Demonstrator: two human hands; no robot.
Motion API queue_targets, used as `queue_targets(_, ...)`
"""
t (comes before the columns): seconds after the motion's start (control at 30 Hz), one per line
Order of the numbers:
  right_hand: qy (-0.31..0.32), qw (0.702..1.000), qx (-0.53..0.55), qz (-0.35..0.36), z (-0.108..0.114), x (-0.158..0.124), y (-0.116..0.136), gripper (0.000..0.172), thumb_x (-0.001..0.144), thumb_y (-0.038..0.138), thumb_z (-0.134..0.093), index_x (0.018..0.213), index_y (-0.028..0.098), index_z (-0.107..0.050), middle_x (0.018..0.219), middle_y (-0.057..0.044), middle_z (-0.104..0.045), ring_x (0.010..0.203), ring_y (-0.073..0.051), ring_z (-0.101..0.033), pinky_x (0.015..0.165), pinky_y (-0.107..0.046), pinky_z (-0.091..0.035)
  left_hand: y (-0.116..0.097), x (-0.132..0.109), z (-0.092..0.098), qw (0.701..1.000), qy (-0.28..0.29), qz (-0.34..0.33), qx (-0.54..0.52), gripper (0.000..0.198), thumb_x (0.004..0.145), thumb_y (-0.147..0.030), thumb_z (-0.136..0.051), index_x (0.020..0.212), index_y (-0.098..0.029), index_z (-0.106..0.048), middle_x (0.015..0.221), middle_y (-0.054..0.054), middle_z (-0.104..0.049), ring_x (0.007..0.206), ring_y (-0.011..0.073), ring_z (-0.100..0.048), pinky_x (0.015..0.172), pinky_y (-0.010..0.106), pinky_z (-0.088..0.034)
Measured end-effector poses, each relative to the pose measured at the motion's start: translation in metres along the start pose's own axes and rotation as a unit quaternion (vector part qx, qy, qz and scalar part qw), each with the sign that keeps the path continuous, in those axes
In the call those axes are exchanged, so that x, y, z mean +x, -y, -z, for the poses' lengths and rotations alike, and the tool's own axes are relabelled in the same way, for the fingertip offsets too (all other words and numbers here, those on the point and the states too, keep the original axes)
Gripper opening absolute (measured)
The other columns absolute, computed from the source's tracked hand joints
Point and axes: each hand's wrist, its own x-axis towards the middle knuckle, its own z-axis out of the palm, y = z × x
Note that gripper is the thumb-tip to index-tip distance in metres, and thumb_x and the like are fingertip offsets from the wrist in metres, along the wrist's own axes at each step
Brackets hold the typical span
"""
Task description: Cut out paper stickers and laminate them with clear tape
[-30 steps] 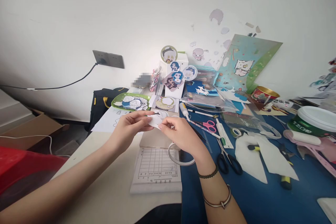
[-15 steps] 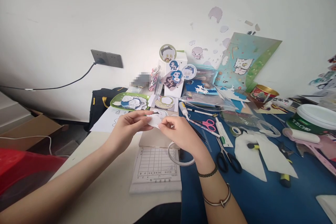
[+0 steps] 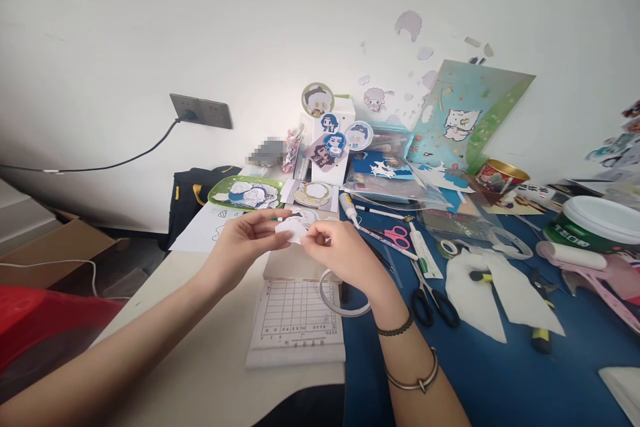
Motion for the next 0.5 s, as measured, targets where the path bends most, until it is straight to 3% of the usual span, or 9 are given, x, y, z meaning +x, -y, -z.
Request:
queue_targets(0.2,-0.008,0.999,-0.028,0.025,-0.001,0.001,-0.001,0.022,0.084,0.027,-0.050,0.065,0.018,-0.047,0.058,0.005,-0.041,0.052,-0.008,-0.035,0.048,-0.021,-0.027,-0.004,-0.003,-0.002,0.999,-0.008,-0.030,0.019,0.038,0.068,-0.025,-0.076,0.103,-0.017,-0.066,0.083,0.003,-0.074,0.079,0.0183,-0.070,0.078,0.028,-0.056)
queue_targets(0.27,-0.029,0.996,-0.055,0.069,-0.001,-0.002,0.001,0.019,0.084,0.025,-0.051,0.066,0.018,-0.047,0.058,0.005,-0.042,0.051,-0.007,-0.036,0.047,-0.020,-0.028,-0.006,-0.005,-0.002,0.999,-0.006,-0.052,0.011,0.036,0.071,-0.028,-0.074,0.104,-0.017,-0.065,0.087,0.004,-0.074,0.080,0.0187,-0.069,0.078,0.028,-0.056)
queue_targets(0.33,-0.092,0.977,-0.109,0.158,-0.002,-0.006,0.003,0.015,0.082,0.019,-0.050,0.068,0.018,-0.047,0.059,0.005,-0.043,0.050,-0.007,-0.038,0.047,-0.020,-0.030,-0.008,-0.006,-0.002,0.997,-0.007,-0.072,-0.021,0.034,0.078,-0.036,-0.067,0.106,-0.018,-0.064,0.092,0.005,-0.073,0.081,0.0194,-0.069,0.076,0.030,-0.056)
queue_targets(0.4,-0.193,0.921,-0.191,0.278,-0.004,-0.011,0.004,0.009,0.080,0.014,-0.050,0.072,0.018,-0.049,0.060,0.003,-0.047,0.050,-0.009,-0.041,0.049,-0.022,-0.033,-0.009,-0.004,0.001,0.994,-0.005,-0.085,-0.064,0.032,0.085,-0.044,-0.054,0.102,-0.019,-0.063,0.090,0.005,-0.073,0.078,0.0187,-0.068,0.070,0.029,-0.055)
queue_targets(0.5,-0.319,0.789,-0.305,0.428,-0.007,-0.015,0.004,0.010,0.075,0.011,-0.053,0.082,0.018,-0.054,0.064,-0.001,-0.056,0.053,-0.012,-0.050,0.052,-0.026,-0.040,-0.012,0.000,0.008,0.989,0.066,-0.076,-0.104,0.041,0.090,-0.048,-0.041,0.080,-0.016,-0.064,0.071,0.003,-0.067,0.063,0.0140,-0.061,0.057,0.023,-0.049)
